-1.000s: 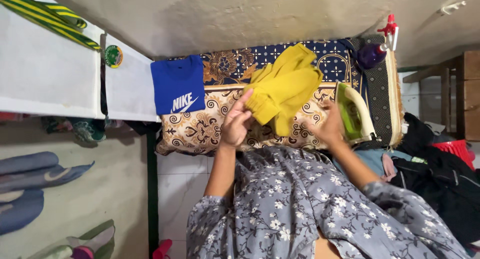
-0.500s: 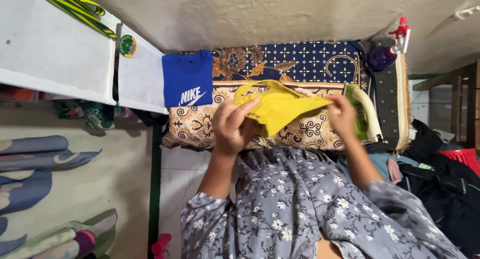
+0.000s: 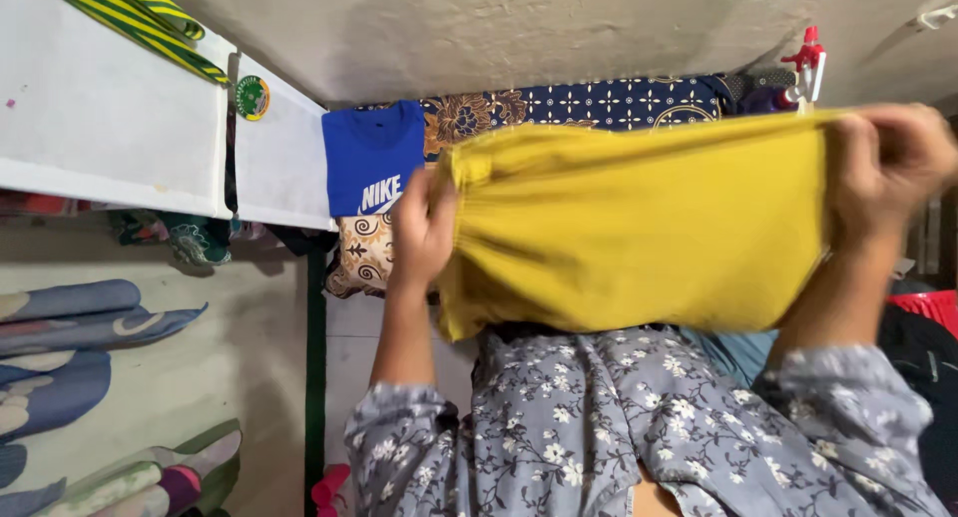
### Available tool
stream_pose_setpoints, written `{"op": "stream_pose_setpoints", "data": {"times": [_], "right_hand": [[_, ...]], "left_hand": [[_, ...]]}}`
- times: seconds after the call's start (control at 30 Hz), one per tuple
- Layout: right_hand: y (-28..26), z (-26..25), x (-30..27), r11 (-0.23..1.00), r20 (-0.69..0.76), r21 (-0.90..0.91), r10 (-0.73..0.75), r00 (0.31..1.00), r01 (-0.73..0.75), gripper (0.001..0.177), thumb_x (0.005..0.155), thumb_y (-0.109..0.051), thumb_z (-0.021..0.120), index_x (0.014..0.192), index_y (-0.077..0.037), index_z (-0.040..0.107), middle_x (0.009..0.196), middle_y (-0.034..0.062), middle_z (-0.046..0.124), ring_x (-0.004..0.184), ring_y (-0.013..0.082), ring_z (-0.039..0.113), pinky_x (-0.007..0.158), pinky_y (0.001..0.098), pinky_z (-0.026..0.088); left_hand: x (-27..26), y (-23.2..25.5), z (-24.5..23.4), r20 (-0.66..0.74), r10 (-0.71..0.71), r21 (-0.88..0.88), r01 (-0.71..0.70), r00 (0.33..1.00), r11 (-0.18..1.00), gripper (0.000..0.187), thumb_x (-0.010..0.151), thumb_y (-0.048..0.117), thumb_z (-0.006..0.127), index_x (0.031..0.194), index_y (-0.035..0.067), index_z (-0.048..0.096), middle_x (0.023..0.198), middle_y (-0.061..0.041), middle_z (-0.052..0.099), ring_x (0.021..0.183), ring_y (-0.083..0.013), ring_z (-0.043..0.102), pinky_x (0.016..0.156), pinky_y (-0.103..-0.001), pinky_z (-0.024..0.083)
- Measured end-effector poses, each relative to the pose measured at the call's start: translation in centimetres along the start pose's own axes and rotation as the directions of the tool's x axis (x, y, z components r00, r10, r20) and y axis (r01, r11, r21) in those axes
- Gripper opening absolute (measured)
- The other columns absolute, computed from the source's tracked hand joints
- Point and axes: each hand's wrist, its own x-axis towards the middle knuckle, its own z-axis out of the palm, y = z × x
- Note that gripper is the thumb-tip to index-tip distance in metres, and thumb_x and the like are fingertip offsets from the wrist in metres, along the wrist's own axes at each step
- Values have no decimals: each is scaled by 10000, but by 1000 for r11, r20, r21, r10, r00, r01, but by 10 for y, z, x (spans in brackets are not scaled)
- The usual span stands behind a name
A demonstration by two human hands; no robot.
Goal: The person irons a yellow skirt on a patterned surface, using an iron and a spray bottle, and folds it.
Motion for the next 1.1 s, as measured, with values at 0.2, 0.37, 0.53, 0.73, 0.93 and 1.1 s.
{"op": "stream_pose_setpoints", "data": {"times": [0.2,0.37,0.53,0.73,0.93,1.1], "right_hand": [[66,124,31,937,86,-349,56,995,-23,106,1015,-122,826,1020,-32,771,974,106,735,912,264,685,868,396,520],[133,161,-39,770,82,-634,156,984,-69,453,918,-137,780,1349,-73,657,1266,172,658,1163,375,604,977,506,450],[122,155,-166,536,40,-555,781,623,-636,661,828,-366,822,1289,45,587,1239,273,656,1152,407,652,1024,471,520],[70,151,-246,-98,-87,-167,993,-84,-981,727,784,-428,876,1287,-18,550,1224,215,636,1084,385,633,876,504,524],[67,156,-256,-252,340,31,913,-227,-967,375,884,-237,745,1185,-59,609,971,114,753,793,276,736,669,413,584],[93,142,-280,-191,348,23,922,-171,-981,257,894,-100,744,1097,-11,614,859,99,723,683,241,721,644,380,597]], "left_hand": [[45,-175,61,-58,-269,284,274,961,919,218,1069,230,580,1109,23,635,827,-71,683,642,-143,573,584,-321,465],[43,-291,98,-154,-413,291,441,898,849,477,1015,184,536,1439,-13,442,1270,-212,658,1145,-301,656,988,-385,516],[-27,-319,93,-104,-802,648,652,588,394,788,948,436,666,1527,33,314,1544,-214,424,1403,-373,441,1129,-514,362],[-84,-300,76,-8,-924,805,550,383,222,951,904,532,686,1612,43,282,1409,-271,623,1308,-402,602,1118,-493,453],[-113,-315,43,20,-647,642,487,762,593,813,821,357,851,1456,44,451,1371,-339,527,1235,-479,529,1002,-494,434],[-134,-300,-7,-56,-838,527,729,543,436,721,791,370,792,1415,91,562,1337,-218,666,1240,-347,650,1045,-420,507]]}}
